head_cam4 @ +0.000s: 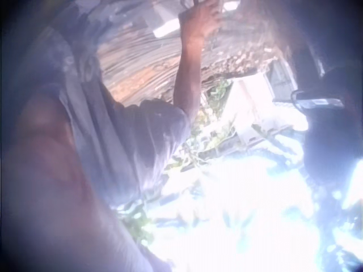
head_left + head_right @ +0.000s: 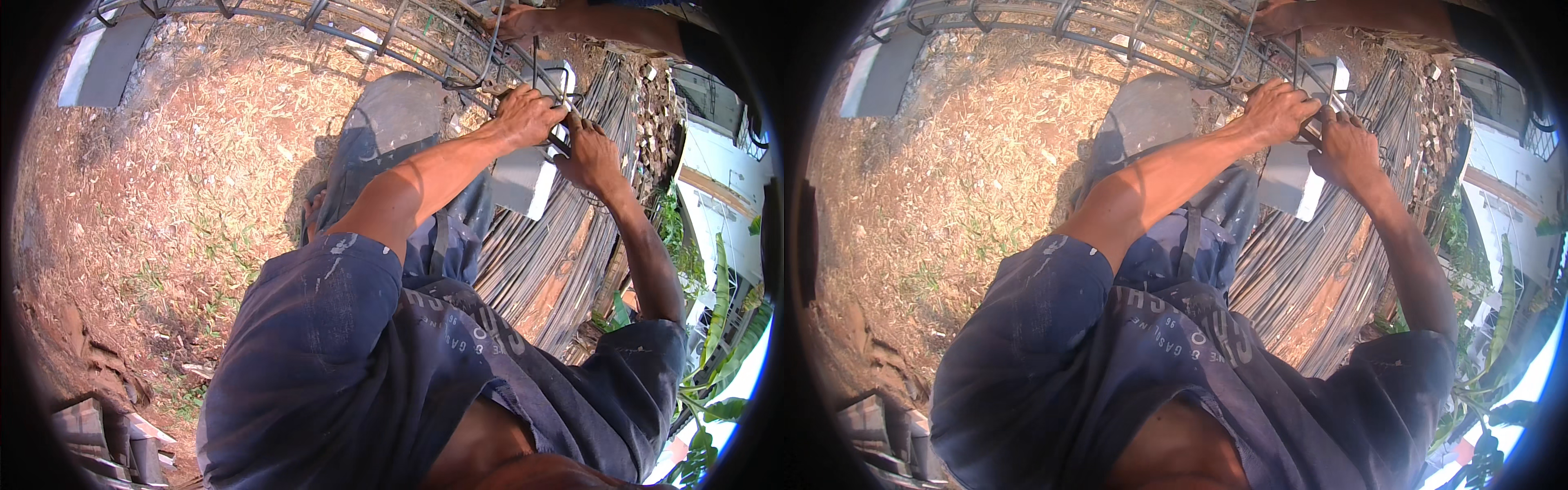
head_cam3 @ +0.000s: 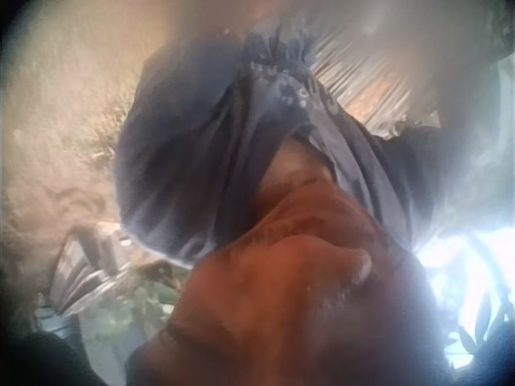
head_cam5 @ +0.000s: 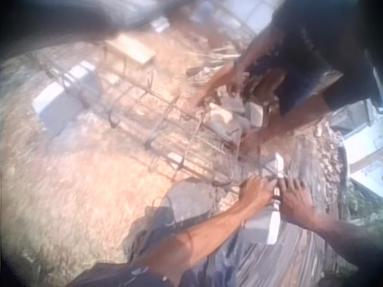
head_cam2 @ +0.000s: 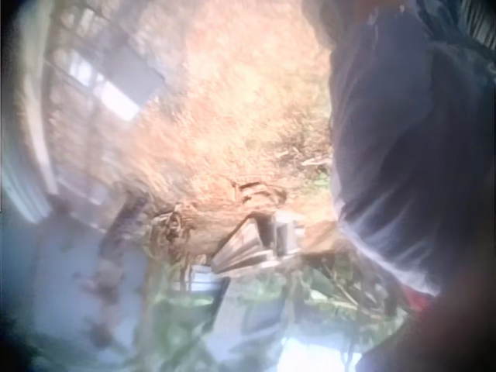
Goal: The person assembles a rebar cage by tying intersecting steel bars with wire using pliers. They move along the cage, positioning and twisting wire at multiple joints to secure the structure.
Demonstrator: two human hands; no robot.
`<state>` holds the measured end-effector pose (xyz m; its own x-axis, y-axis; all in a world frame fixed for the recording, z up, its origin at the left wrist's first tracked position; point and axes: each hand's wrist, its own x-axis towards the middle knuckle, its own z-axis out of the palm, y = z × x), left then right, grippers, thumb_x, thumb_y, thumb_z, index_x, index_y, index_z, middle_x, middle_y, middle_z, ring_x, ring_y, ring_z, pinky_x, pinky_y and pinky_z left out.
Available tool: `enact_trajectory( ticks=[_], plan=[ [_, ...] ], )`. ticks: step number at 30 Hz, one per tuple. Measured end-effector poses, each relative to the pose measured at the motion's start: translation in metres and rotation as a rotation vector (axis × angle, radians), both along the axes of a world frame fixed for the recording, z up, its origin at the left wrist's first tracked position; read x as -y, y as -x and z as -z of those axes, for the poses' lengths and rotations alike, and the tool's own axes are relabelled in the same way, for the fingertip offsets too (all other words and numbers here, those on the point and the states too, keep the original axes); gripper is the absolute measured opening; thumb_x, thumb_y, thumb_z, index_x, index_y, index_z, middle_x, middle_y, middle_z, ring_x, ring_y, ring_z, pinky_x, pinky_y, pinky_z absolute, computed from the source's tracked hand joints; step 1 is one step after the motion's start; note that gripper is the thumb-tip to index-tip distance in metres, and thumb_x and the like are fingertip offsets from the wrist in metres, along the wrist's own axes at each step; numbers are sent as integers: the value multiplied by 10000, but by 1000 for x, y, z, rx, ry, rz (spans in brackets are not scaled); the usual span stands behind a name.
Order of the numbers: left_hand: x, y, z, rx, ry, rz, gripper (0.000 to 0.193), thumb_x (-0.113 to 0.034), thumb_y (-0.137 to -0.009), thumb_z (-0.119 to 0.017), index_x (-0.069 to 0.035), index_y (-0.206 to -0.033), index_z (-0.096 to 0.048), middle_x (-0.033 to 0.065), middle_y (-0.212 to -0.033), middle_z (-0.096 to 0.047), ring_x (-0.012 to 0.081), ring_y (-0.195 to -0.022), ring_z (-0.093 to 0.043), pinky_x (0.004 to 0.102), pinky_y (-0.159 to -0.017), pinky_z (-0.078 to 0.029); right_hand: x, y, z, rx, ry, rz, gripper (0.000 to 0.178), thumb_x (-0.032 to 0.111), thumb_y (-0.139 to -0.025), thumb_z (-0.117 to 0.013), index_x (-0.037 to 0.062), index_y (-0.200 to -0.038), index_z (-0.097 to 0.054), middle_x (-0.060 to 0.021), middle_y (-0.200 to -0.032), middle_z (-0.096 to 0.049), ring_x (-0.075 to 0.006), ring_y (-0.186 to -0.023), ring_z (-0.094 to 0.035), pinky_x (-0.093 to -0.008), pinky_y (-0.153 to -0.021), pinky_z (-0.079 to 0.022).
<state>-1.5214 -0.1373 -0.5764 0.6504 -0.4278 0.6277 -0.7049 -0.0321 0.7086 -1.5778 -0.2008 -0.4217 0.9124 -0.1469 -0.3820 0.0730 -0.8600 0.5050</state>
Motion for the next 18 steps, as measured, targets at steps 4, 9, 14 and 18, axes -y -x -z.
enact_trajectory(
  ticks=[4, 9, 14, 18],
  plan=[
    [18, -6, -25, -211, -95, 37, 155, -83, -670, -592, -64, -806, -665, 160, -701, -654, 323, -687, -653, 452, -686, -479, 35, -23, -2, -18, 101, -17, 299, 174, -874, -515, 24, -1132, -492, -200, -972, -629, -351, -979, -619, -473, -796, -508],
    [52, -19, -14, -167, -84, -170, 154, -104, -680, -593, -60, -805, -672, 179, -693, -653, 316, -642, -655, 440, -633, -494, 88, -65, 7, -28, -78, -234, 252, 138, -864, -490, 41, -1092, -536, -209, -794, -657, -370, -722, -654, -476, -659, -515],
    [20, 4, -9, 57, 4, -237, 293, -142, -720, -640, -53, -999, -638, 160, -929, -629, 306, -975, -576, 438, -866, -418, 83, -41, 10, -285, -188, -111, 306, 267, -843, -584, 7, -997, -628, -205, -834, -665, -362, -747, -658, -449, -693, -528],
    [0, 29, 0, 287, 145, -224, 269, -232, -718, -669, -116, -957, -624, 66, -855, -575, 254, -903, -551, 403, -811, -403, 39, -23, -9, -569, -800, 848, 340, 308, -805, -652, -20, -891, -641, -186, -773, -655, -300, -685, -645, -399, -676, -527]
  ],
)
